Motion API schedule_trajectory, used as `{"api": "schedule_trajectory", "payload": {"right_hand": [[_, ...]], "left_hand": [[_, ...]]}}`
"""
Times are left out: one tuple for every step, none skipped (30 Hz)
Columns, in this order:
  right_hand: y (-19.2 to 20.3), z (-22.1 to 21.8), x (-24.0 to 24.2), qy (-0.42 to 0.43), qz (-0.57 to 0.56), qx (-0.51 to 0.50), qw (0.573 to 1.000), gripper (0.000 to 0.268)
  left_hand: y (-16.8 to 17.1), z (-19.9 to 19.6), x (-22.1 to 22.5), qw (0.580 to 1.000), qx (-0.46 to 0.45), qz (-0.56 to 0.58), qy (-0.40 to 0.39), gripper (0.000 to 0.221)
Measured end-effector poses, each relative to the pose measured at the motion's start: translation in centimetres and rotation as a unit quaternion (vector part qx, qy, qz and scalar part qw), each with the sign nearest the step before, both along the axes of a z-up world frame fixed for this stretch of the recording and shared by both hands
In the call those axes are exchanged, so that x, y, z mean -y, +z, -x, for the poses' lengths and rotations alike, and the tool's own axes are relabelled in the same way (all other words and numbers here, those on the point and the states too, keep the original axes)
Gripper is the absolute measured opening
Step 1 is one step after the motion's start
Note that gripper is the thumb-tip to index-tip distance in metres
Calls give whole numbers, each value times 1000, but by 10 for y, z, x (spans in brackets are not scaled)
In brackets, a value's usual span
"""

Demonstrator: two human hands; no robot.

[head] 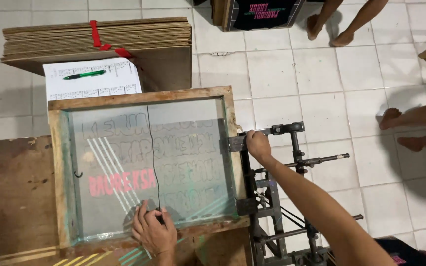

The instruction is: Preparing a screen printing frame by checking a production list and applying tape to the edges of the mesh.

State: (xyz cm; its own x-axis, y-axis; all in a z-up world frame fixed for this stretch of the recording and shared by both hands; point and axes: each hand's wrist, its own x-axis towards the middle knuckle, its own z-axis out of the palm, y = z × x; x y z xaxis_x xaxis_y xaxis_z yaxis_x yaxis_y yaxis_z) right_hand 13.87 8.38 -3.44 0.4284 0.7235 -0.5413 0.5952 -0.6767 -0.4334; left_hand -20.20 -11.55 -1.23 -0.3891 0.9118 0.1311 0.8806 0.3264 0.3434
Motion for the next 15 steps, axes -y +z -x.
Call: {"api": "schedule_trajectory", "payload": {"right_hand": [[4,2,3,1,-5,-2,1000,65],[8,4,6,28,-44,-2,999,66],[11,4,12,50,-80,-1,996,66],[19,3,17,47,-83,-3,995,66],[26,3,21,46,-110,-39,992,52],[32,3,25,45,-137,-75,987,41],[28,-2,31,44,-138,-77,986,41],[23,-6,36,86,-163,-75,980,44],[18,-8,38,130,-187,-74,971,48],[13,-16,39,133,-188,-78,970,48],[6,-18,37,151,-188,-51,969,45],[-2,-17,35,169,-189,-23,967,44],[-7,-19,35,185,-188,-37,964,44],[-13,-19,33,195,-185,22,963,48],[-19,-22,29,203,-186,84,958,53]], "left_hand": [[3,0,0,1000,-2,-5,1,27],[5,0,0,1000,3,10,7,30],[7,-1,0,1000,8,28,8,34],[8,-1,2,1000,6,25,5,34],[7,-1,2,1000,0,22,0,36],[6,0,1,1000,-7,19,-5,39],[5,-1,1,1000,-9,19,-6,39],[3,-1,1,999,-1,34,-2,47],[2,0,1,999,4,50,6,57],[1,-3,-2,999,1,49,10,57],[1,-2,-2,1000,0,6,-10,53],[0,2,-2,999,-1,-37,-29,50],[2,1,-1,999,-12,-35,-11,50],[3,2,-1,999,-17,-30,-16,43],[2,1,-4,999,-19,-28,-24,37]]}}
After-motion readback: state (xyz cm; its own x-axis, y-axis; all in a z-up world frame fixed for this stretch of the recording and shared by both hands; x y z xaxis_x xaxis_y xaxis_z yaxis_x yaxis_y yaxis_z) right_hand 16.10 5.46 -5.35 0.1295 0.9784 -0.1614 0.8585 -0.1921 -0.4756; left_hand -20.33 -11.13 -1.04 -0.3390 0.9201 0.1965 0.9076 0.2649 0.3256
